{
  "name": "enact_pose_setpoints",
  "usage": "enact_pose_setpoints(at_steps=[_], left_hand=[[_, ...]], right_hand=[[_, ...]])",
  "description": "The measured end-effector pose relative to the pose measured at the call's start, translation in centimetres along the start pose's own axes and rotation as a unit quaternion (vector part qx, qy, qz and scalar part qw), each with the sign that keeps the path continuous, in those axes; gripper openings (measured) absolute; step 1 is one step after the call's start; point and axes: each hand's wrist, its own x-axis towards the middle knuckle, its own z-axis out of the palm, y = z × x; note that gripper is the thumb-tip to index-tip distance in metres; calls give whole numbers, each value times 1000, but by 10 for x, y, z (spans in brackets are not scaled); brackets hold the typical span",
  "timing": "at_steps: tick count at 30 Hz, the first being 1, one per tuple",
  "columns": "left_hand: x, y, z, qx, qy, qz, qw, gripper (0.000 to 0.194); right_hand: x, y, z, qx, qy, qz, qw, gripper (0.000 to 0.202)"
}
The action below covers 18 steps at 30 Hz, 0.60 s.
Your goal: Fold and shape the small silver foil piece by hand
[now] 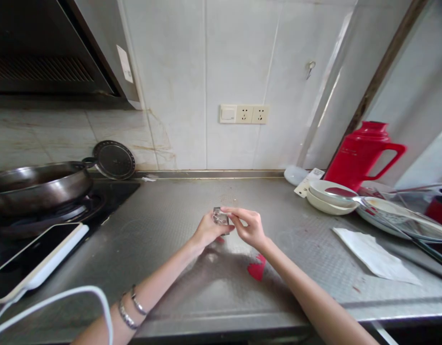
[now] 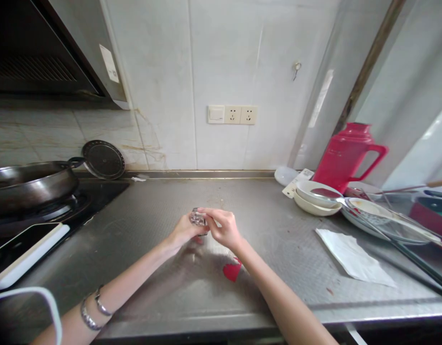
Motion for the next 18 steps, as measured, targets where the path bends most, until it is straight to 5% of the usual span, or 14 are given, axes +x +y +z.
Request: enact_pose_setpoints(at_steps=[5,9,12,18], left_hand=[[5,-11,-3,123,100,104,982,72],[4,-16,-4,175,104,140,969,82],[4,-21,-3,161,90,141,973,79],[9,-28,-2,139,78,163,974,61]], right_hand=[[7,6,-3,-29,79,79,993,22],[5,12,3,-32,54,105,993,23],[0,14,8,-35,13,59,998,24],[-3,12,6,-77,-59,-144,985,34]])
